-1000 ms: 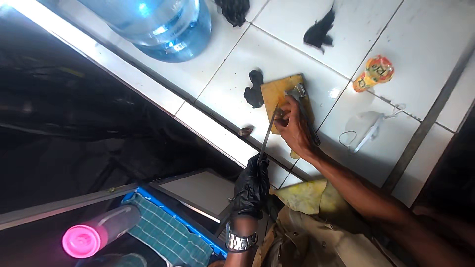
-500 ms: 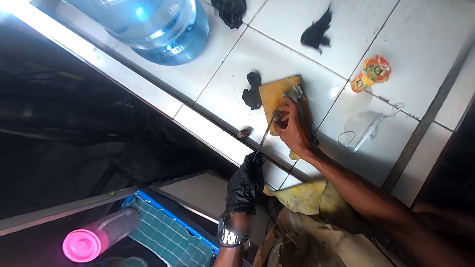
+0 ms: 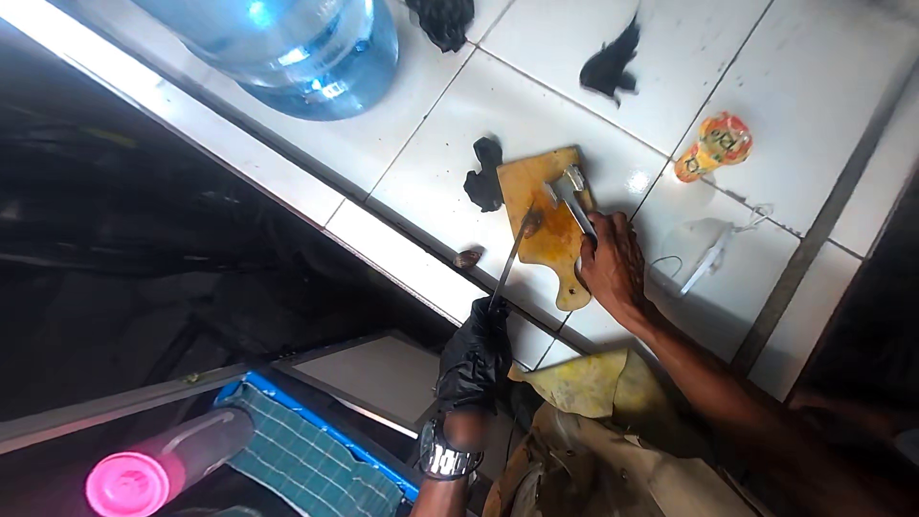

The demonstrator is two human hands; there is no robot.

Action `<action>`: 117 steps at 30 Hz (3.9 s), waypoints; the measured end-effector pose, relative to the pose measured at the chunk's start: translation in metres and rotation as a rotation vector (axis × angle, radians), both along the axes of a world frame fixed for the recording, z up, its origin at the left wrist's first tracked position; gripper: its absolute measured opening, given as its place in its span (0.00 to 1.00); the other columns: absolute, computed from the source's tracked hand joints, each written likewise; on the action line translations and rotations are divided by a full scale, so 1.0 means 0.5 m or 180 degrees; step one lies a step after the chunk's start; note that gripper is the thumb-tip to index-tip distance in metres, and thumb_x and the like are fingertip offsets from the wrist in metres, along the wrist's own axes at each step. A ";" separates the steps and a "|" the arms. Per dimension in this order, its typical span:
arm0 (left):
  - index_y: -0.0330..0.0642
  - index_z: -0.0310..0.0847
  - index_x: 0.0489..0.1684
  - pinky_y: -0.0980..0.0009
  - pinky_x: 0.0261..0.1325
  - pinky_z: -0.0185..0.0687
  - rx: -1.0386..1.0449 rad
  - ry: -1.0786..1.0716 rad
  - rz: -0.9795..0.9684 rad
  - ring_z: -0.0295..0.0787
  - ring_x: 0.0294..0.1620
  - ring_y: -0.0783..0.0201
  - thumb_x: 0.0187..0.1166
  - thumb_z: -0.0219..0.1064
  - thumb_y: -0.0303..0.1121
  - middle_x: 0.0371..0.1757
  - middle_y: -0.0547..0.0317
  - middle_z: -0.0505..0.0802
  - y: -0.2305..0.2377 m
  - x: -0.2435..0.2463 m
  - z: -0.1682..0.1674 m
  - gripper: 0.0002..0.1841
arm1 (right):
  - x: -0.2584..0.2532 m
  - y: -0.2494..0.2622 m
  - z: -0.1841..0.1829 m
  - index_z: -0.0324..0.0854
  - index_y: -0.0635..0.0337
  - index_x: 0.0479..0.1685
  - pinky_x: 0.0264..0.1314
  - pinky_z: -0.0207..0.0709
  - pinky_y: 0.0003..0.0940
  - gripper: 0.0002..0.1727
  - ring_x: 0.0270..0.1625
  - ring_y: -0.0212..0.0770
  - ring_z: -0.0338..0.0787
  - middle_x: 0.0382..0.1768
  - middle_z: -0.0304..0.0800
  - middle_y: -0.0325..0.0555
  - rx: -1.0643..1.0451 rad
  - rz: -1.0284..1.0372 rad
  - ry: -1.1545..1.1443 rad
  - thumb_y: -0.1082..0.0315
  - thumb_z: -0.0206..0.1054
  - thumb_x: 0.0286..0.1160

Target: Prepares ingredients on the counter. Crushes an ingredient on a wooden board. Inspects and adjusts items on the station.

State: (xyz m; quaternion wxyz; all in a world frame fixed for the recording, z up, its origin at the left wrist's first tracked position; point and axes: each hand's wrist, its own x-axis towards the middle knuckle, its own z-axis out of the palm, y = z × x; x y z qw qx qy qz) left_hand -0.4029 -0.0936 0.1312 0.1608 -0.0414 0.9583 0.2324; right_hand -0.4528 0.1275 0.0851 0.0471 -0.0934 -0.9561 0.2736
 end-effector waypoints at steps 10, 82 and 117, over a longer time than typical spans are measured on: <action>0.48 0.81 0.64 0.44 0.47 0.84 -0.0069 0.0018 0.0014 0.92 0.44 0.47 0.91 0.52 0.46 0.41 0.47 0.93 0.022 0.005 0.003 0.18 | 0.007 0.009 0.054 0.69 0.56 0.80 0.34 0.84 0.44 0.22 0.39 0.47 0.88 0.56 0.85 0.55 -0.0730 0.0155 0.0303 0.67 0.56 0.90; 0.43 0.79 0.65 0.46 0.47 0.84 -0.0196 -0.0288 0.0193 0.92 0.43 0.47 0.92 0.52 0.43 0.40 0.46 0.92 0.068 0.001 0.019 0.17 | -0.026 0.010 0.093 0.69 0.42 0.89 0.23 0.76 0.46 0.33 0.29 0.50 0.86 0.41 0.87 0.51 0.0117 0.0930 0.0249 0.75 0.56 0.84; 0.43 0.78 0.66 0.46 0.49 0.84 -0.0207 -0.0556 0.0202 0.92 0.45 0.46 0.93 0.51 0.42 0.41 0.45 0.92 0.080 -0.009 0.025 0.18 | -0.003 0.019 0.061 0.62 0.47 0.93 0.18 0.75 0.43 0.37 0.23 0.48 0.83 0.45 0.84 0.54 -0.0075 0.1105 0.0313 0.77 0.59 0.80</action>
